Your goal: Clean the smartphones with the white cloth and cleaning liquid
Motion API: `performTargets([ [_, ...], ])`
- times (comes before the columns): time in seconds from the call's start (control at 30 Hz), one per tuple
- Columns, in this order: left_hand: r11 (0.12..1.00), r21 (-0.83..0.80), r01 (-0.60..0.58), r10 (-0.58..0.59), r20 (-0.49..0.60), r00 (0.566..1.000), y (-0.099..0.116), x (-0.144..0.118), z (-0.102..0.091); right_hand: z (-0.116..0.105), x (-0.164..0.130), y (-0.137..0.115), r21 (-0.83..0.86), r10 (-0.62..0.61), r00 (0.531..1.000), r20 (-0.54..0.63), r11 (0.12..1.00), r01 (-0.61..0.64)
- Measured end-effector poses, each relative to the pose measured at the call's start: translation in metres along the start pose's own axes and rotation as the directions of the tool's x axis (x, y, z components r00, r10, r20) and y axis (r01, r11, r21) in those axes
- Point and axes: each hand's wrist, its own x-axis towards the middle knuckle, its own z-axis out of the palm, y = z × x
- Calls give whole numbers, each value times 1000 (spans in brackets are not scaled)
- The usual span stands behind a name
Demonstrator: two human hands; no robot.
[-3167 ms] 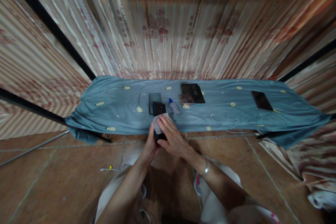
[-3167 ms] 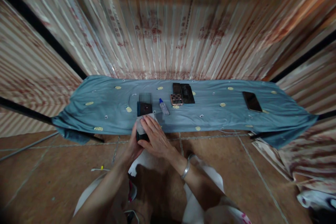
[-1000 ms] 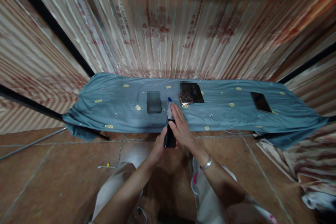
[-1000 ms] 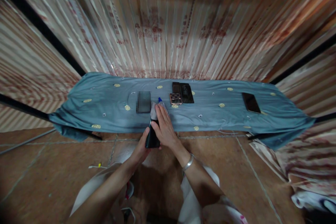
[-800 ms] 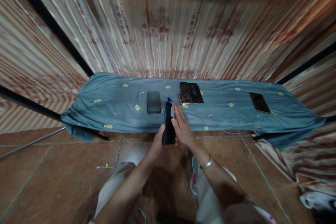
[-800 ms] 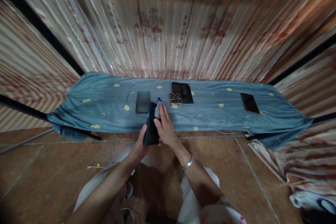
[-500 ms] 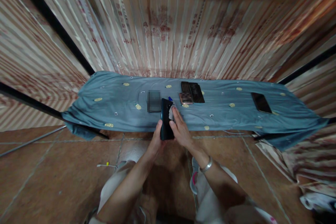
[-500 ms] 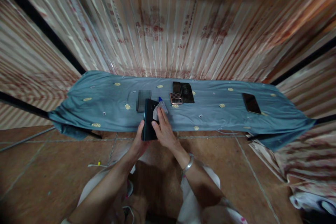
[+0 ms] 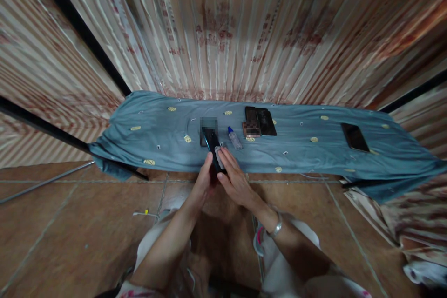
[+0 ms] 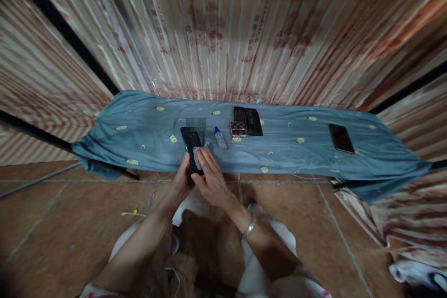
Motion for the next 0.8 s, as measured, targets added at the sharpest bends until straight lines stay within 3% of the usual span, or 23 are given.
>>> performTargets([
  [0.3,999,31,-12,9,88,996,-2,10,-15,-7,0,-7,141,16,999,51,990,-23],
  [0.4,998,39,-40,37,74,997,-3,12,-19,-9,-1,-10,187,19,999,40,982,-26],
  [0.8,995,34,-89,88,45,995,-5,14,-19,-16,4,-2,294,130,981,-142,952,-84],
])
